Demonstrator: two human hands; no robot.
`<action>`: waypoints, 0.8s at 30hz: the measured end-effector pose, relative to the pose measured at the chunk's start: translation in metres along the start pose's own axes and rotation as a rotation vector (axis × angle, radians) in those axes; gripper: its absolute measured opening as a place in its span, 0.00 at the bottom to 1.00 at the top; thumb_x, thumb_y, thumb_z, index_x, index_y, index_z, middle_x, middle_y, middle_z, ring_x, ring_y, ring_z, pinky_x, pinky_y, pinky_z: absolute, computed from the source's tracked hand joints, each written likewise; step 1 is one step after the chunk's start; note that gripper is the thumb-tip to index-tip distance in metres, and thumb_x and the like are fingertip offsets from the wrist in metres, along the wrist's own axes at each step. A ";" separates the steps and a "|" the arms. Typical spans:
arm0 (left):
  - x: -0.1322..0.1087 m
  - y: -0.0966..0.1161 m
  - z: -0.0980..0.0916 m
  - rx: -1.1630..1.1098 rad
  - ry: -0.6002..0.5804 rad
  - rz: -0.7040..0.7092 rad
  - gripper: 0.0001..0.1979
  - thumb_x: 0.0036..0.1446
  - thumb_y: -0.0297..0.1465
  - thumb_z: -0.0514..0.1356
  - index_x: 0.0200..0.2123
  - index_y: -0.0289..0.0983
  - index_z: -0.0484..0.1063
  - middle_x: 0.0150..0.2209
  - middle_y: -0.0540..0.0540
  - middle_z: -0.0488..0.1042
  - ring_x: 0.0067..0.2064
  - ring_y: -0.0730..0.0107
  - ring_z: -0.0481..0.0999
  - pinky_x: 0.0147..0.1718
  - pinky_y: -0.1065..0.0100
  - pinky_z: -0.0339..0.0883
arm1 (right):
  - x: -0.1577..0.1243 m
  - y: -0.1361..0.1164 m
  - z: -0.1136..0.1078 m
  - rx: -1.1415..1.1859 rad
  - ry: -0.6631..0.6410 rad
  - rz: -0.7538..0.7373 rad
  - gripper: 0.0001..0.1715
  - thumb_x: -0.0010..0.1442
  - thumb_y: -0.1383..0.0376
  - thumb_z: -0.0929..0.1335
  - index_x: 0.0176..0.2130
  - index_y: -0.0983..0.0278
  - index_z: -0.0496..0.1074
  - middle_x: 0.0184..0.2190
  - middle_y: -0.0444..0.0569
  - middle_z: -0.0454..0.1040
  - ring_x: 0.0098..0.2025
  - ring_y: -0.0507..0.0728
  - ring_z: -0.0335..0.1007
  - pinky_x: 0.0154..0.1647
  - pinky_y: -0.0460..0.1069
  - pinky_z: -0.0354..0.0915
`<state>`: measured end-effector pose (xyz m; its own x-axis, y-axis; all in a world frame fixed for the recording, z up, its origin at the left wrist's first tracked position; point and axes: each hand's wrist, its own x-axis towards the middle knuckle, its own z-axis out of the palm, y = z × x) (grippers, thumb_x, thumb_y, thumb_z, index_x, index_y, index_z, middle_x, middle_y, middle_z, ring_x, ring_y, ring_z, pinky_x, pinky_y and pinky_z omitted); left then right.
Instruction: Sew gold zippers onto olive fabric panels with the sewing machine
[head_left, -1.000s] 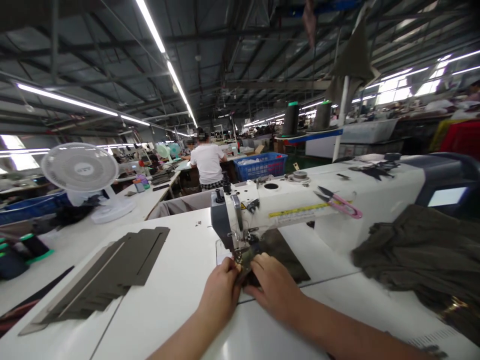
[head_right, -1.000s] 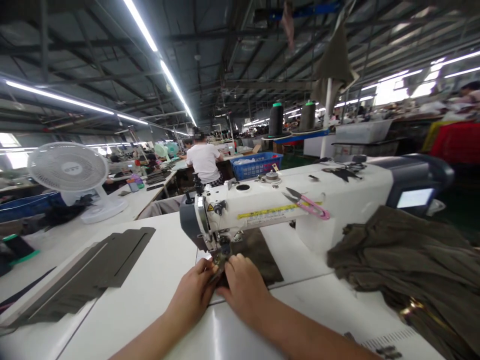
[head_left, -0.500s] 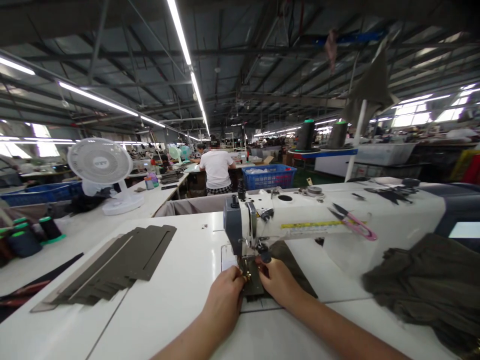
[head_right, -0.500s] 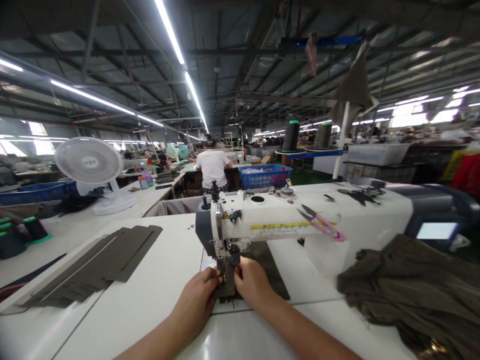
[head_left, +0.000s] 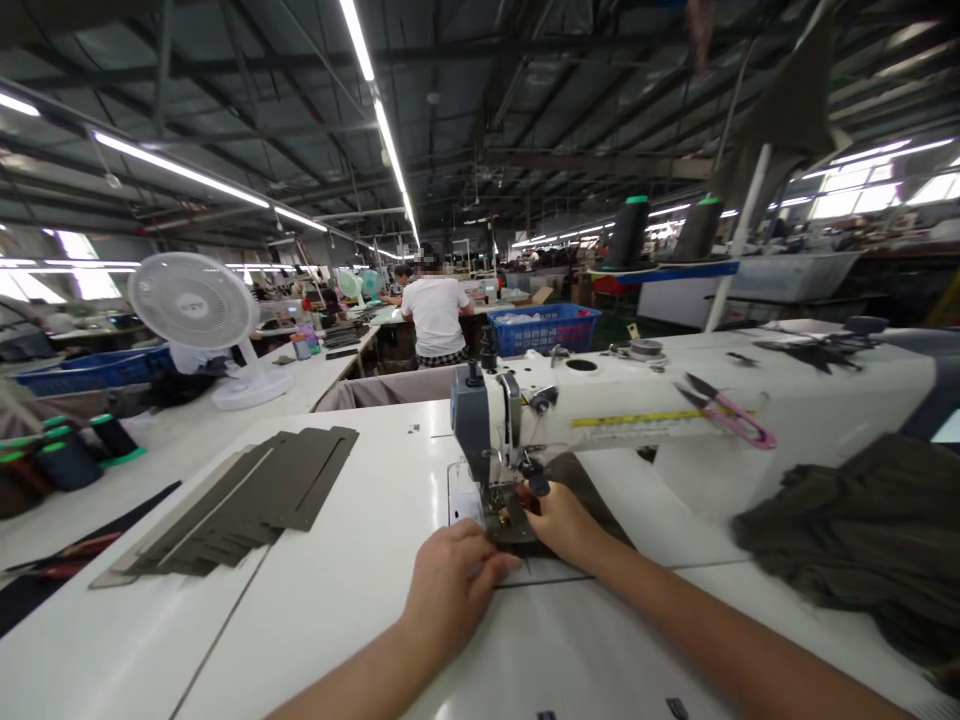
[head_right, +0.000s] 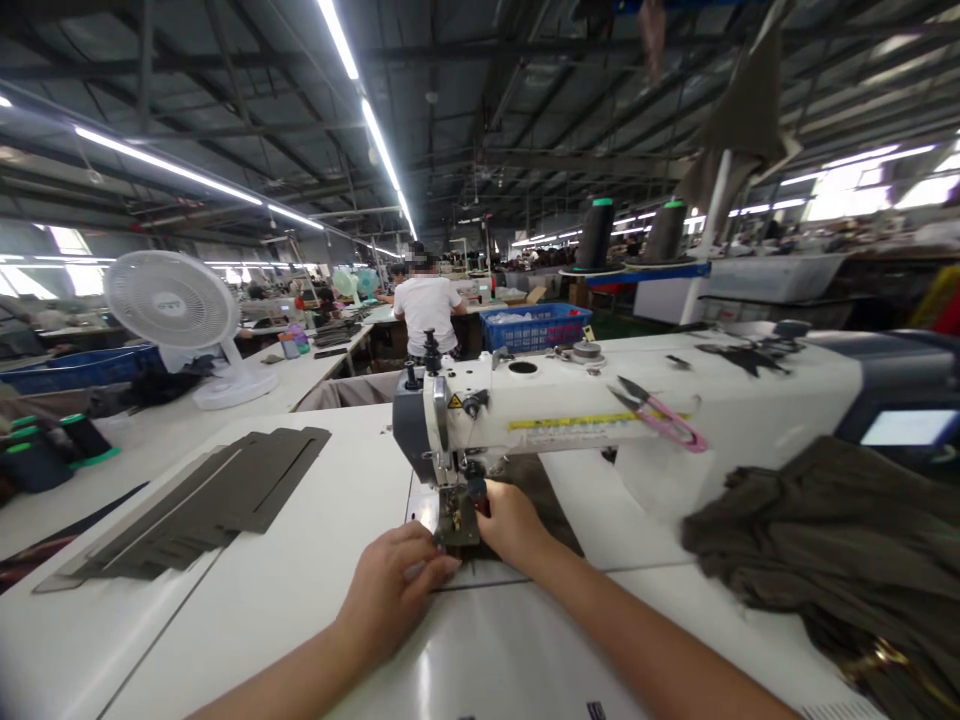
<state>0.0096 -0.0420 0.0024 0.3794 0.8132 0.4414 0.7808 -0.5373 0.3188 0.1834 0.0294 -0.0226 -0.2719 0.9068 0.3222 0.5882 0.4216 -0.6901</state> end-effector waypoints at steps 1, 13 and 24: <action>-0.001 -0.002 0.001 -0.028 0.020 0.103 0.08 0.58 0.34 0.56 0.33 0.37 0.73 0.34 0.46 0.75 0.35 0.66 0.74 0.35 0.67 0.68 | 0.001 0.001 -0.001 0.000 -0.004 0.005 0.06 0.49 0.68 0.64 0.24 0.65 0.70 0.22 0.47 0.73 0.24 0.54 0.66 0.25 0.45 0.58; 0.015 -0.005 0.003 0.293 -0.127 0.521 0.14 0.61 0.25 0.45 0.31 0.33 0.69 0.26 0.45 0.73 0.27 0.67 0.72 0.28 0.65 0.68 | -0.001 -0.009 -0.008 -0.086 -0.003 -0.056 0.07 0.49 0.72 0.63 0.23 0.66 0.70 0.22 0.47 0.73 0.24 0.53 0.68 0.24 0.44 0.56; 0.018 -0.010 0.009 0.280 -0.141 0.502 0.11 0.60 0.26 0.50 0.31 0.34 0.70 0.26 0.47 0.74 0.27 0.66 0.72 0.28 0.66 0.66 | -0.002 -0.019 -0.003 -0.428 0.068 0.128 0.13 0.56 0.67 0.60 0.31 0.68 0.73 0.30 0.55 0.76 0.33 0.58 0.71 0.29 0.46 0.56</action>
<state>0.0129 -0.0199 -0.0007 0.7837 0.5066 0.3594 0.5825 -0.8003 -0.1422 0.1753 0.0200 -0.0080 -0.1339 0.9433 0.3037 0.8798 0.2542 -0.4016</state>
